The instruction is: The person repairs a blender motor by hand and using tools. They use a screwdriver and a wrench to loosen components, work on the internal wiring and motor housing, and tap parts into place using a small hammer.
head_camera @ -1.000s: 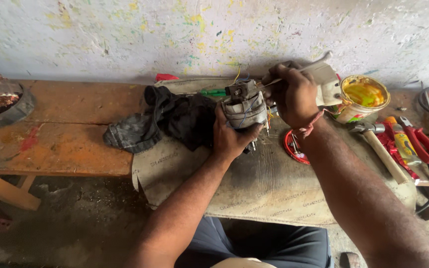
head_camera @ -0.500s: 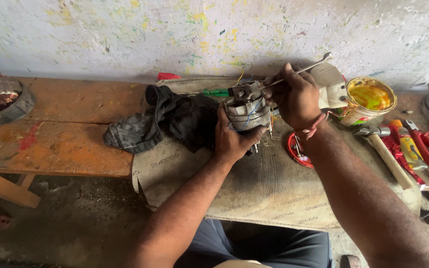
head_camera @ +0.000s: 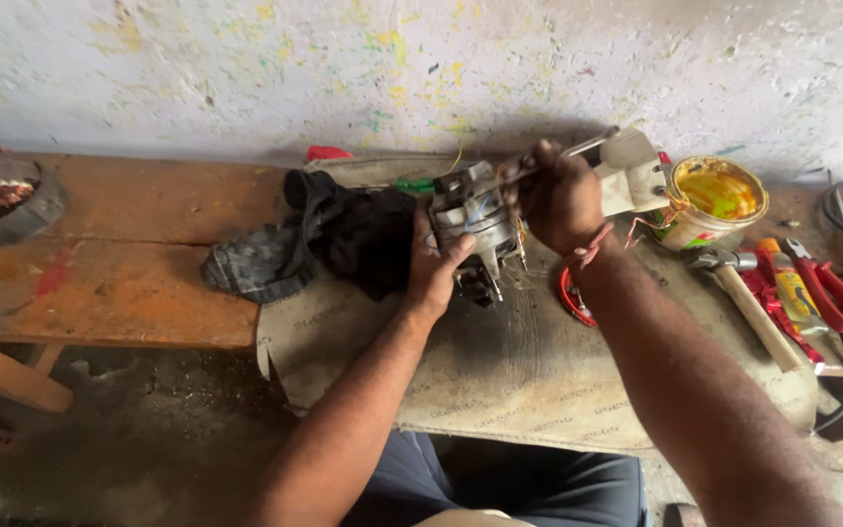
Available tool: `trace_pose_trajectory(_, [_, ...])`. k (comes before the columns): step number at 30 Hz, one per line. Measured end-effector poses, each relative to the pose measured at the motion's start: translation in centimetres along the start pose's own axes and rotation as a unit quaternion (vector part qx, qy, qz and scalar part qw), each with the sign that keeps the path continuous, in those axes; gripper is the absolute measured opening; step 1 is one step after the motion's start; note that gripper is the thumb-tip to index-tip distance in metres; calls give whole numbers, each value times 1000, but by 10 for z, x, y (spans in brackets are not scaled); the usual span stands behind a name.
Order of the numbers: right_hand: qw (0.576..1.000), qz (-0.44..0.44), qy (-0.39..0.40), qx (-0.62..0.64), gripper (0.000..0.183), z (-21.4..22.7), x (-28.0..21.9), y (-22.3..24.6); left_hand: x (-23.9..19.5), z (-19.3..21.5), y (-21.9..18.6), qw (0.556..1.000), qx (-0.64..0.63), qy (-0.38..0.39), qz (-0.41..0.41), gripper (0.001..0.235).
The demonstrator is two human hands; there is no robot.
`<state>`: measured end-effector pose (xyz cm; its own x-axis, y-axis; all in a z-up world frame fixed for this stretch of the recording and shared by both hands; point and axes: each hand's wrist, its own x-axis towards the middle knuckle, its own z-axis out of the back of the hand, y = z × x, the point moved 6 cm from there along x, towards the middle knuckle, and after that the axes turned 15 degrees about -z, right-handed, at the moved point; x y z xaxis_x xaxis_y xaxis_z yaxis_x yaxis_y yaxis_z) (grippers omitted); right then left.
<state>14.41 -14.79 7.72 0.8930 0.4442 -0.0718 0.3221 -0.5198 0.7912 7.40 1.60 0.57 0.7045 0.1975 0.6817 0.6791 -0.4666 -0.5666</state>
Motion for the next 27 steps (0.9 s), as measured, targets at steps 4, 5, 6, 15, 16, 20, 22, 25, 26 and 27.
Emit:
trace_pose_trajectory(4, [998, -22, -31, -52, 38, 1, -4, -16, 4, 24, 5, 1000, -6, 14, 25, 94])
trace_pose_trajectory(5, [999, -5, -20, -37, 42, 2, -8, -8, 5, 25, 5, 999, -8, 29, 14, 93])
trace_pose_trajectory(6, [1000, 10, -6, -21, 45, -3, -8, -4, 6, 28, 1, 999, -5, 40, 0, 91])
trace_pose_trajectory(15, [992, 34, -48, -114, 39, -31, 15, 19, 37, 36, 14, 991, 5, -49, 126, 70])
trace_pose_trajectory(16, [991, 32, -50, -119, 38, -31, 17, 17, 40, 34, 15, 987, 5, -51, 152, 70])
trace_pose_trajectory(20, [992, 12, -57, -112, 38, -20, 17, 9, 42, 26, 18, 978, 4, -60, 200, 68])
trace_pose_trajectory(22, [993, 2, -57, -102, 39, -16, 18, 7, 42, 25, 20, 978, 10, -64, 199, 66])
trace_pose_trajectory(25, [993, -11, -60, -101, 39, -13, 21, 4, 41, 26, 23, 978, 16, -69, 199, 61])
trace_pose_trajectory(26, [993, -20, -65, -100, 38, -12, 22, 4, 39, 27, 24, 977, 8, -72, 199, 60])
trace_pose_trajectory(27, [992, -28, -70, -98, 38, -11, 22, 4, 38, 27, 25, 977, 1, -76, 199, 59])
